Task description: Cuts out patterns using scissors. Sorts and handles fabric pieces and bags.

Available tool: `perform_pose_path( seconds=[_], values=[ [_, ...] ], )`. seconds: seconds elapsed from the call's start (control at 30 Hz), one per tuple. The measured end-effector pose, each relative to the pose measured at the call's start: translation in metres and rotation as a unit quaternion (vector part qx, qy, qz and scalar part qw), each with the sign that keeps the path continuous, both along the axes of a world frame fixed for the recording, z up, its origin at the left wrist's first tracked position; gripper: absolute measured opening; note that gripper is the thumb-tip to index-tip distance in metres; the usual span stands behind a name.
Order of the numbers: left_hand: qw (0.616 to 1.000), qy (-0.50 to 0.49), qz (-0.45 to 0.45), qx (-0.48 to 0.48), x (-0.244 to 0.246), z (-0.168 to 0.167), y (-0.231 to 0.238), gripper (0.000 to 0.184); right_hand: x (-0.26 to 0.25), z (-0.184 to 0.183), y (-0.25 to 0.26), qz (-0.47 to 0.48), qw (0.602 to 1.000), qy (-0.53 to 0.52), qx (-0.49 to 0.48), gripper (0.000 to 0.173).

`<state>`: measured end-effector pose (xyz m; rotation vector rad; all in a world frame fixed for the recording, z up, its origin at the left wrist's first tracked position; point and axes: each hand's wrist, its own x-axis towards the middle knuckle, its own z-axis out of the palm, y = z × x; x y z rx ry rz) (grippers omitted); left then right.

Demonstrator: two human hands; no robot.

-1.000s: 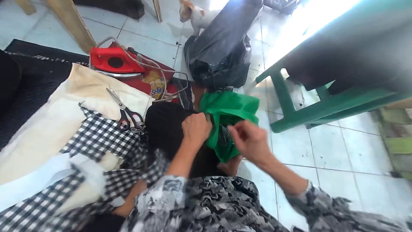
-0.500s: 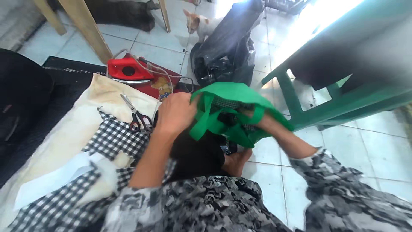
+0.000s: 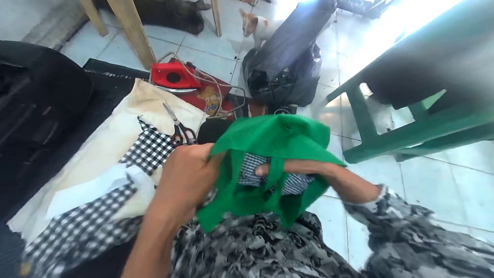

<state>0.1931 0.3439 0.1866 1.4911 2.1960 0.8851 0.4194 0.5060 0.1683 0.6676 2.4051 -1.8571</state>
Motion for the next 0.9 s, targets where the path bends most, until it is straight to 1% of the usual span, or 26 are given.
perform_pose_path(
  seconds=[0.03, 0.07, 0.1, 0.13, 0.2, 0.23, 0.27, 0.3, 0.33, 0.37, 0.4, 0.43, 0.5, 0.6, 0.63, 0.67, 0.7, 0.73, 0.77, 0.83, 0.87, 0.9],
  values=[
    [1.000, -0.006, 0.006, -0.004, 0.002, 0.000, 0.003, 0.037, -0.001, 0.003, -0.008, -0.075, 0.997, -0.028, -0.011, 0.017],
    [1.000, -0.009, 0.009, -0.012, 0.002, 0.000, 0.006, 0.041, 0.001, -0.007, -0.008, -0.143, 0.989, -0.041, -0.008, 0.016],
    [0.999, -0.014, 0.015, -0.025, 0.002, 0.000, 0.010, 0.044, 0.002, -0.020, -0.004, -0.189, 0.980, -0.064, 0.002, 0.015],
    [0.999, -0.013, 0.018, -0.032, 0.000, 0.000, 0.015, 0.045, 0.003, -0.029, 0.001, -0.205, 0.976, -0.077, 0.023, 0.016],
    [1.000, 0.000, 0.015, -0.027, -0.005, 0.001, 0.023, 0.046, 0.015, -0.024, 0.010, -0.170, 0.984, -0.051, 0.020, 0.018],
    [1.000, 0.012, 0.015, -0.020, -0.011, 0.001, 0.027, 0.047, 0.024, -0.017, 0.016, -0.123, 0.992, -0.003, 0.017, 0.021],
    [1.000, 0.020, 0.017, -0.014, -0.015, 0.002, 0.028, 0.049, 0.032, -0.007, 0.021, -0.067, 0.996, 0.055, 0.035, 0.025],
    [1.000, 0.022, 0.018, -0.005, -0.018, 0.003, 0.028, 0.049, 0.037, 0.009, 0.020, -0.031, 0.994, 0.089, 0.055, 0.024],
    [1.000, 0.021, 0.015, 0.001, -0.019, 0.005, 0.028, 0.048, 0.038, 0.030, 0.016, -0.021, 0.995, 0.090, 0.040, 0.022],
    [1.000, 0.019, 0.011, 0.001, -0.018, 0.006, 0.027, 0.046, 0.039, 0.044, 0.016, -0.033, 0.996, 0.078, -0.024, 0.018],
    [1.000, 0.018, 0.001, 0.004, -0.015, 0.008, 0.027, 0.044, 0.047, 0.051, 0.022, -0.034, 0.994, 0.071, -0.076, 0.017],
    [1.000, 0.017, -0.008, 0.009, -0.010, 0.009, 0.025, 0.042, 0.057, 0.052, 0.031, -0.030, 0.992, 0.053, -0.108, 0.017],
    [0.999, 0.027, -0.024, 0.015, -0.001, 0.012, 0.021, 0.038, 0.064, 0.058, 0.036, -0.038, 0.994, -0.007, -0.101, 0.016],
    [0.997, 0.063, -0.034, 0.042, 0.008, 0.011, 0.011, 0.034, 0.069, 0.075, 0.017, -0.103, 0.992, -0.010, -0.075, 0.010],
    [0.996, 0.071, -0.035, 0.051, 0.011, 0.012, 0.008, 0.034, 0.067, 0.076, 0.015, -0.129, 0.989, -0.052, -0.044, 0.009],
    [0.995, 0.075, -0.034, 0.056, 0.014, 0.014, 0.004, 0.033, 0.064, 0.073, 0.019, -0.141, 0.984, -0.110, -0.014, 0.003],
    [0.995, 0.075, -0.033, 0.058, 0.018, 0.016, 0.000, 0.031, 0.062, 0.069, 0.024, -0.142, 0.976, -0.164, 0.020, 0.005],
    [0.995, 0.073, -0.032, 0.057, 0.023, 0.019, -0.003, 0.029, 0.062, 0.061, 0.027, -0.136, 0.966, -0.207, 0.070, 0.002],
    [0.996, 0.069, -0.034, 0.055, 0.030, 0.020, -0.007, 0.027, 0.061, 0.049, 0.027, -0.110, 0.958, -0.229, 0.130, 0.004],
    [0.994, 0.068, -0.054, 0.062, 0.044, 0.017, -0.011, 0.025, 0.075, 0.017, 0.024, -0.024, 0.939, -0.248, 0.238, 0.010],
    [0.993, 0.066, -0.067, 0.066, 0.051, 0.012, -0.012, 0.024, 0.091, -0.009, 0.028, 0.055, 0.914, -0.282, 0.288, 0.012],
    [0.992, 0.059, -0.082, 0.070, 0.058, 0.008, -0.012, 0.024, 0.102, -0.028, 0.030, 0.137, 0.883, -0.339, 0.293, 0.016]
  ],
)
